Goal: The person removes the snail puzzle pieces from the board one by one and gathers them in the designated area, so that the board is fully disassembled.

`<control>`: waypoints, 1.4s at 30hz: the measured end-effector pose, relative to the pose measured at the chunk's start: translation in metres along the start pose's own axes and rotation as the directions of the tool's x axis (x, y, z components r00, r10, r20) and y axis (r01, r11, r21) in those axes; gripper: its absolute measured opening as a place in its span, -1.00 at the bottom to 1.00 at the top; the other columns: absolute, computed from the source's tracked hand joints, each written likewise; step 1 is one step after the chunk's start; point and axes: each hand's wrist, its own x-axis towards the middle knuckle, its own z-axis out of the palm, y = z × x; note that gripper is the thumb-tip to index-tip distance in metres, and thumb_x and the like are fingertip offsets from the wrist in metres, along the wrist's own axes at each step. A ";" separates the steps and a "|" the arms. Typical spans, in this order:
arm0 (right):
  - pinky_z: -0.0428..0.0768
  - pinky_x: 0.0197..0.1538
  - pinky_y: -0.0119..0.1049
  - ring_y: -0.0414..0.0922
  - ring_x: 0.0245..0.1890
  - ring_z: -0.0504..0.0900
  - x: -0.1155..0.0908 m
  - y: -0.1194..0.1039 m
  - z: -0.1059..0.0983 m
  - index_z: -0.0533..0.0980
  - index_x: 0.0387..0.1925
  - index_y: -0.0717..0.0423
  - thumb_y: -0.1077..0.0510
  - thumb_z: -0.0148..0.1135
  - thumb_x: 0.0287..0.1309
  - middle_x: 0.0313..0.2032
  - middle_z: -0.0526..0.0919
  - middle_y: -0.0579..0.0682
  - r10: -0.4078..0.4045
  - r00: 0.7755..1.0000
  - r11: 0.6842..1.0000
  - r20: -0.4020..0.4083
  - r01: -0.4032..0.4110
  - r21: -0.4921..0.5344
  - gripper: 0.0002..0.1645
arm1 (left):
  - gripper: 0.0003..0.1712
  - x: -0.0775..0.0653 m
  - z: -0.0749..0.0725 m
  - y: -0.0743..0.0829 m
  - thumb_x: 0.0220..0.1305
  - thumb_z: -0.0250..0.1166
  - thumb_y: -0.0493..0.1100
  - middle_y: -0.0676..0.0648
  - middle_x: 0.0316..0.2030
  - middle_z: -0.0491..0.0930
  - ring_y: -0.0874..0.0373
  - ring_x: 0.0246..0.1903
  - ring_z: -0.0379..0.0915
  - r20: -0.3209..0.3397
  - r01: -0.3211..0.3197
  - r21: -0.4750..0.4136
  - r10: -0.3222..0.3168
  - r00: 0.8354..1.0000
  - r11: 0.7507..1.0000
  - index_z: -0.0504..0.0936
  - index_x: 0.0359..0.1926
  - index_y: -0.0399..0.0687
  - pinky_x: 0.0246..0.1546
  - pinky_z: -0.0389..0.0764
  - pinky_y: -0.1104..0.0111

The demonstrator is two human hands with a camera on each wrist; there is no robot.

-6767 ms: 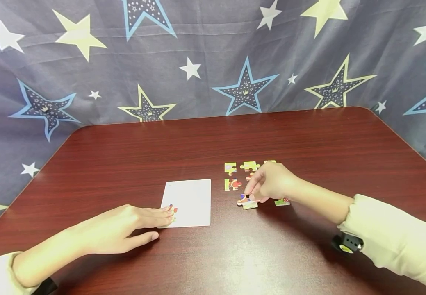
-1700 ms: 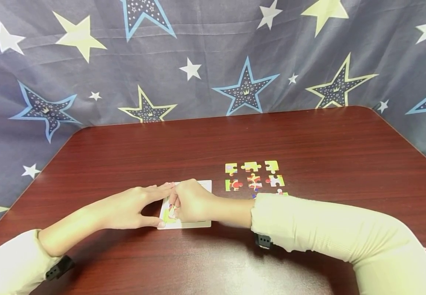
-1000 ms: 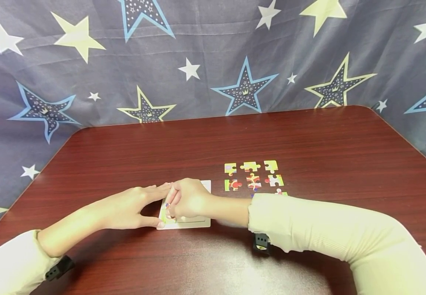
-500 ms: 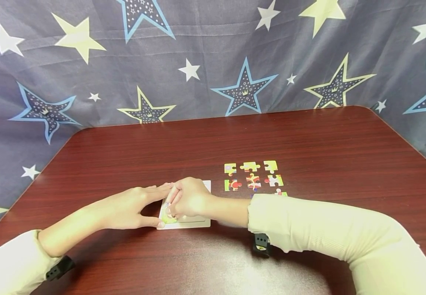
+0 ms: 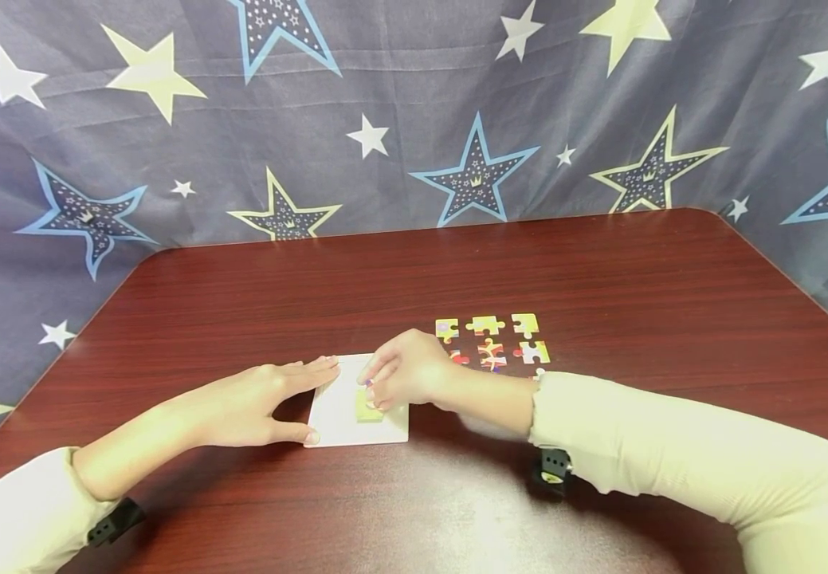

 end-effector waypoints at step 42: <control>0.64 -0.37 -0.46 -0.23 -0.50 0.69 -0.040 0.030 -0.067 0.68 -0.40 0.24 0.41 0.46 -0.22 -0.48 0.76 0.05 -0.211 0.976 0.899 -0.046 0.176 -0.400 -0.78 | -0.03 0.000 0.002 0.000 0.14 0.32 0.21 -0.01 0.49 0.07 0.00 0.49 0.02 0.015 0.020 -0.032 -0.019 1.000 0.999 0.13 0.48 0.05 0.42 0.20 0.02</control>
